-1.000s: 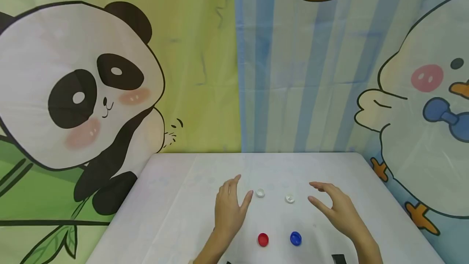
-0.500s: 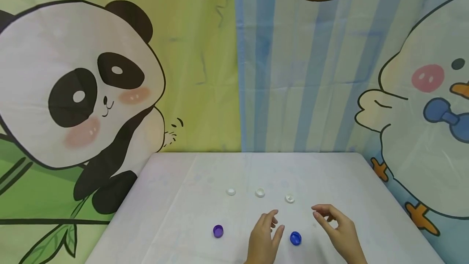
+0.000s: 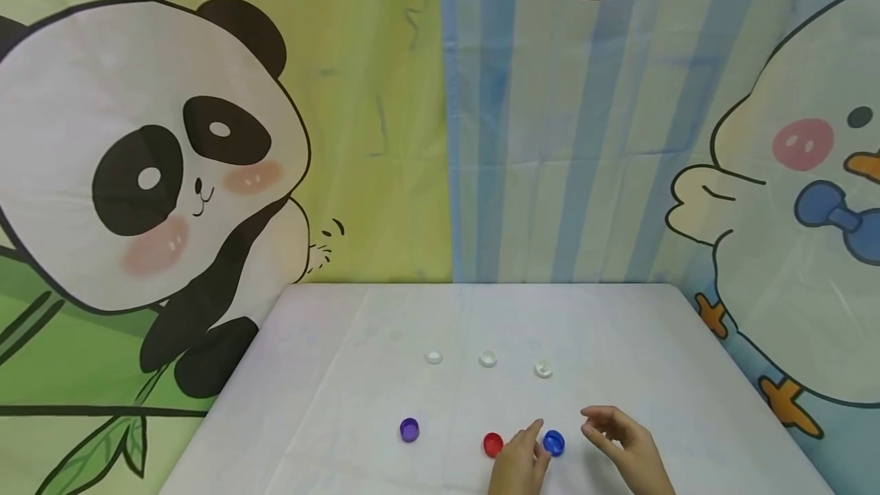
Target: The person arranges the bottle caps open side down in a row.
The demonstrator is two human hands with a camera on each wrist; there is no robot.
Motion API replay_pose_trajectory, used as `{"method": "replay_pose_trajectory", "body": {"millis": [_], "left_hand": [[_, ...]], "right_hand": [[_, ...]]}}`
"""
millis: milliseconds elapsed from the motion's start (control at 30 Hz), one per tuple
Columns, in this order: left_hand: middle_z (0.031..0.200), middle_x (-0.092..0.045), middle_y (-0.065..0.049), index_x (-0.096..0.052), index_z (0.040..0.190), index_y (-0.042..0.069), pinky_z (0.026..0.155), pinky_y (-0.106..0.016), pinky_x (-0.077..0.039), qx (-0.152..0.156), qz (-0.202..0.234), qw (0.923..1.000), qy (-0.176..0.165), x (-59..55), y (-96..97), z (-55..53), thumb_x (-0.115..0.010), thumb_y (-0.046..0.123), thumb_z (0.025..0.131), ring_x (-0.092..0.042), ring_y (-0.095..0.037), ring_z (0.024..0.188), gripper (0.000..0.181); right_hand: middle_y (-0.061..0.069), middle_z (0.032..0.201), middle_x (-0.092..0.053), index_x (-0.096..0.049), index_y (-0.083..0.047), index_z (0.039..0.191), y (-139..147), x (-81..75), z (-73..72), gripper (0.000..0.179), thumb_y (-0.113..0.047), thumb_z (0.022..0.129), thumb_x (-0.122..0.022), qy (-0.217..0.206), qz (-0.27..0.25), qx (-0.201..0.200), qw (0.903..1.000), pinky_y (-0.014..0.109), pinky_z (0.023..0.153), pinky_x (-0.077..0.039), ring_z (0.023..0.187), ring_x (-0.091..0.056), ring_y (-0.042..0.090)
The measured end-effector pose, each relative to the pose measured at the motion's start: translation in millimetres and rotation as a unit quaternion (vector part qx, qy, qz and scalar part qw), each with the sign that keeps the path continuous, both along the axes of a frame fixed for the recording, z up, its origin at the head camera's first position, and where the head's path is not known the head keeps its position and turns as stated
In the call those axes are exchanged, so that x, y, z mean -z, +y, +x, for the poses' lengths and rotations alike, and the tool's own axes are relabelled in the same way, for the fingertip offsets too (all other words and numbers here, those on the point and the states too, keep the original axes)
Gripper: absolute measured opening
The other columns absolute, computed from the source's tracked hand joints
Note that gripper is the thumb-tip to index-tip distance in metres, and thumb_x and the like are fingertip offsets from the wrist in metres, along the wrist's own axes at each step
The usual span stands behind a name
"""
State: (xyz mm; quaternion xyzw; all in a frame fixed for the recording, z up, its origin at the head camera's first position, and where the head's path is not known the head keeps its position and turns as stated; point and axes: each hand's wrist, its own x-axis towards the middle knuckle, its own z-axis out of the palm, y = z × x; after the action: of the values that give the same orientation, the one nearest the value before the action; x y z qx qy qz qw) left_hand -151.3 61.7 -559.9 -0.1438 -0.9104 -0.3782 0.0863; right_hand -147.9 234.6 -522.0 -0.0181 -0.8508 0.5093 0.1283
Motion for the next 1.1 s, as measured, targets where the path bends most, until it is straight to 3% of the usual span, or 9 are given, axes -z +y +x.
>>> {"method": "replay_pose_trajectory", "body": {"millis": [167,400,500,667,767,900,1000,1100], "left_hand": [[0.065,-0.044,0.015,-0.058,0.116,0.012,0.052,-0.015,-0.036,-0.003,-0.022,0.9994,0.026,6.1,5.9,-2.1,-0.071,0.017,0.076,-0.039,0.004,0.055,0.043],[0.066,-0.049,0.01,-0.061,0.112,0.012,0.054,-0.017,-0.041,-0.017,-0.056,0.9931,0.102,13.6,8.2,-4.6,-0.072,0.018,0.074,-0.047,-0.001,0.057,0.041],[0.068,-0.053,0.008,-0.062,0.111,0.012,0.056,-0.019,-0.043,-0.022,-0.07,0.9903,0.119,14.6,9.2,-5.2,-0.072,0.019,0.073,-0.051,-0.003,0.059,0.04],[0.078,-0.061,0.004,-0.062,0.111,0.014,0.06,-0.022,-0.046,-0.016,-0.088,0.9934,0.072,13.0,12.6,-5.0,-0.071,0.022,0.075,-0.058,-0.008,0.068,0.038],[0.084,-0.064,0.004,-0.063,0.11,0.015,0.064,-0.024,-0.049,-0.01,-0.08,0.9966,0.013,11.9,14.4,-4.4,-0.069,0.024,0.077,-0.061,-0.009,0.074,0.035],[0.085,-0.064,0.004,-0.063,0.108,0.015,0.066,-0.023,-0.049,-0.007,-0.087,0.9961,0.014,12.3,13.8,-6.1,-0.069,0.025,0.077,-0.061,-0.009,0.076,0.033],[0.086,-0.064,0.003,-0.063,0.106,0.014,0.065,-0.023,-0.048,-0.003,-0.103,0.9935,0.048,13.1,12.7,-8.8,-0.069,0.025,0.076,-0.061,-0.01,0.076,0.032],[0.088,-0.064,0.004,-0.063,0.106,0.015,0.066,-0.023,-0.048,0.003,-0.102,0.994,0.04,12.6,12.3,-10.3,-0.068,0.026,0.077,-0.061,-0.01,0.078,0.031]], "right_hand": [[-0.002,0.08,-0.061,-0.064,-0.011,0.099,4,20.9,-1.2,0.023,-0.022,0.079,-0.068,-0.048,-0.026,0.005,0.9985,0.022,0.063,-0.048,0.07,-0.057,0.008],[-0.001,0.081,-0.062,-0.065,-0.008,0.101,3,38.4,-2.8,0.026,-0.017,0.077,-0.07,-0.046,-0.047,0.003,0.9978,0.021,0.063,-0.048,0.071,-0.058,0.007],[-0.001,0.083,-0.062,-0.065,-0.01,0.103,3,42.8,-4.6,0.029,-0.018,0.075,-0.071,-0.066,-0.042,-0.001,0.9969,0.02,0.065,-0.048,0.072,-0.058,0.006],[0.0,0.093,-0.062,-0.062,-0.011,0.111,0,47.1,-3.8,0.042,-0.027,0.074,-0.072,-0.12,-0.005,-0.008,0.9927,0.019,0.069,-0.047,0.079,-0.056,0.006],[-0.001,0.101,-0.061,-0.061,-0.013,0.112,-2,49.3,-1.6,0.045,-0.033,0.074,-0.071,-0.147,0.001,-0.01,0.9891,0.02,0.072,-0.048,0.085,-0.055,0.007],[-0.007,0.1,-0.061,-0.063,-0.019,0.108,-4,53.6,-2.4,0.04,-0.032,0.071,-0.073,-0.101,0.051,-0.025,0.9933,0.022,0.079,-0.047,0.087,-0.055,0.004],[-0.012,0.096,-0.062,-0.066,-0.023,0.103,-3,56.4,-5.2,0.036,-0.03,0.068,-0.075,-0.047,0.097,-0.028,0.9938,0.022,0.08,-0.046,0.084,-0.053,0.001],[-0.016,0.094,-0.06,-0.067,-0.026,0.099,-4,56.9,-7.0,0.032,-0.032,0.068,-0.075,-0.041,0.112,-0.03,0.9924,0.022,0.076,-0.045,0.081,-0.049,-0.001]]}}
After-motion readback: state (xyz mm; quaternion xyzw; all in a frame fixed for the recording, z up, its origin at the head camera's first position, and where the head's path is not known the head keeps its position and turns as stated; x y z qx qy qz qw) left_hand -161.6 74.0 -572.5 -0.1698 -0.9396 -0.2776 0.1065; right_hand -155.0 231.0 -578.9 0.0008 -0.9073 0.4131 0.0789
